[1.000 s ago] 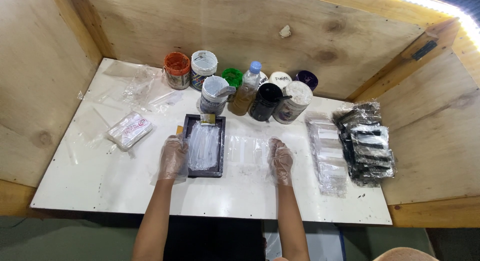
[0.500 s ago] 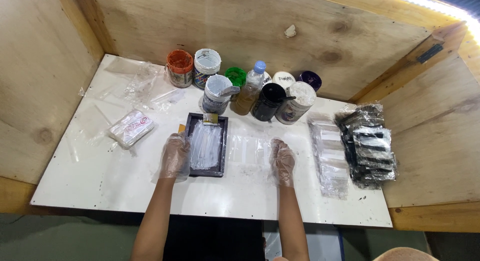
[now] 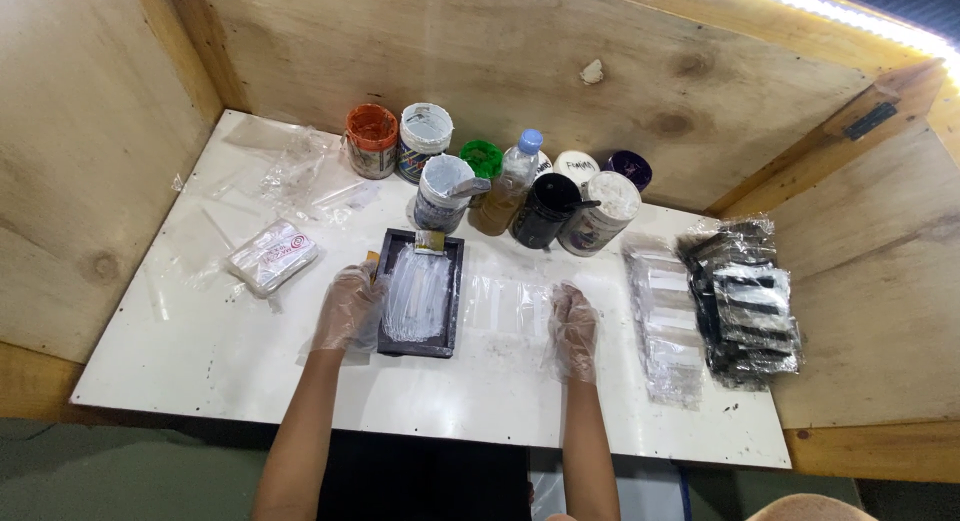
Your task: A person wearing gloves uses a small brush to spread white ink evenly across a small rectangular screen plate at a workstation.
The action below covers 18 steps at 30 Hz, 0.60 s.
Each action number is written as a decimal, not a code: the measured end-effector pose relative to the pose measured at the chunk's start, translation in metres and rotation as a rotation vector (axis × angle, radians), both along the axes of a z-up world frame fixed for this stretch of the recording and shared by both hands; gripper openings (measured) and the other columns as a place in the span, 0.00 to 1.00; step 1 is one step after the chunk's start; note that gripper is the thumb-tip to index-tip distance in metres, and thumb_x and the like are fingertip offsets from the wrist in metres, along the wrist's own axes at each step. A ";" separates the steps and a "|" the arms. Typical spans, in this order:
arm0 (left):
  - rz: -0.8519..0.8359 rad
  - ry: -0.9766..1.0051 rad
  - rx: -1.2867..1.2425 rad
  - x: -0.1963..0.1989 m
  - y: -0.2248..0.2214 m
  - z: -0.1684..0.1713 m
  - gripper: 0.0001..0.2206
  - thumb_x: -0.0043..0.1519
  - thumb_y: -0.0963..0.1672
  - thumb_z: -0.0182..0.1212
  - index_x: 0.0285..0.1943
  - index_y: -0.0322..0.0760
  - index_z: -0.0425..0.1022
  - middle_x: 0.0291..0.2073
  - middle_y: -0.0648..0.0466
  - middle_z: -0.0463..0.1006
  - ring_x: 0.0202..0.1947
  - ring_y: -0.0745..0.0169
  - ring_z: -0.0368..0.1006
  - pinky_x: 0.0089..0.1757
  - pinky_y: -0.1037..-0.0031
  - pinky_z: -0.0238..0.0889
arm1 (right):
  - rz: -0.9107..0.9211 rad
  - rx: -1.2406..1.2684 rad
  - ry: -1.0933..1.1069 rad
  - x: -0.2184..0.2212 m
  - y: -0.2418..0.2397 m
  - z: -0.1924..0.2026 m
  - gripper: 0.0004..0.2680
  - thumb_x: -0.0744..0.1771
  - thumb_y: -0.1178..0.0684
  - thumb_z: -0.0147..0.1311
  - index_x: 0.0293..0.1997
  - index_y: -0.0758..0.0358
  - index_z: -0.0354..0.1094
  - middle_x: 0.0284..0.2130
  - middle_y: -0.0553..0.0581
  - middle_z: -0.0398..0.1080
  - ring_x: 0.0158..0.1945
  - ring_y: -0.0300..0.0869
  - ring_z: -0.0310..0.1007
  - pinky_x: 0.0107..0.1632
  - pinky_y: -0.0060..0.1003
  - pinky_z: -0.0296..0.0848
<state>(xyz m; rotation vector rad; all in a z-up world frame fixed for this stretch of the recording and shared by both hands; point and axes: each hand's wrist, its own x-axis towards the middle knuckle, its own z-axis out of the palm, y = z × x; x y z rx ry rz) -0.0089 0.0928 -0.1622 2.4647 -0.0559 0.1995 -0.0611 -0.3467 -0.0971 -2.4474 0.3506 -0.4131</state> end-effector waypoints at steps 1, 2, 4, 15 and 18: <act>0.001 -0.001 0.000 -0.013 -0.006 0.058 0.19 0.59 0.49 0.62 0.56 0.37 0.79 0.38 0.43 0.82 0.47 0.44 0.80 0.45 0.61 0.75 | 0.001 0.000 -0.001 -0.003 0.006 0.006 0.10 0.70 0.43 0.48 0.55 0.43 0.72 0.43 0.53 0.77 0.48 0.49 0.79 0.49 0.41 0.77; -0.032 -0.068 -0.052 -0.030 -0.010 0.121 0.18 0.63 0.48 0.57 0.53 0.30 0.78 0.37 0.36 0.80 0.45 0.35 0.78 0.43 0.54 0.73 | -0.029 0.092 -0.046 -0.006 0.012 0.012 0.10 0.70 0.44 0.48 0.56 0.42 0.73 0.45 0.52 0.78 0.50 0.47 0.78 0.50 0.39 0.77; -0.068 -0.132 -0.104 -0.052 -0.008 0.173 0.19 0.67 0.48 0.53 0.51 0.22 0.77 0.37 0.29 0.78 0.43 0.26 0.75 0.42 0.48 0.71 | -0.063 0.183 -0.087 -0.010 0.009 0.017 0.10 0.70 0.45 0.48 0.56 0.41 0.73 0.47 0.50 0.78 0.51 0.44 0.78 0.52 0.37 0.76; -0.333 0.263 0.458 -0.001 0.004 0.105 0.31 0.57 0.57 0.64 0.64 0.39 0.74 0.59 0.46 0.78 0.64 0.49 0.70 0.63 0.63 0.60 | 0.119 -0.076 -0.537 0.000 0.065 0.055 0.03 0.67 0.48 0.59 0.35 0.50 0.76 0.29 0.50 0.77 0.34 0.46 0.78 0.40 0.34 0.73; -0.261 0.316 0.441 0.000 -0.003 0.095 0.25 0.55 0.56 0.67 0.57 0.43 0.78 0.53 0.49 0.80 0.58 0.51 0.74 0.57 0.64 0.65 | 0.363 0.112 -0.529 0.018 0.104 0.064 0.04 0.64 0.53 0.64 0.33 0.55 0.73 0.33 0.51 0.77 0.39 0.43 0.78 0.48 0.28 0.70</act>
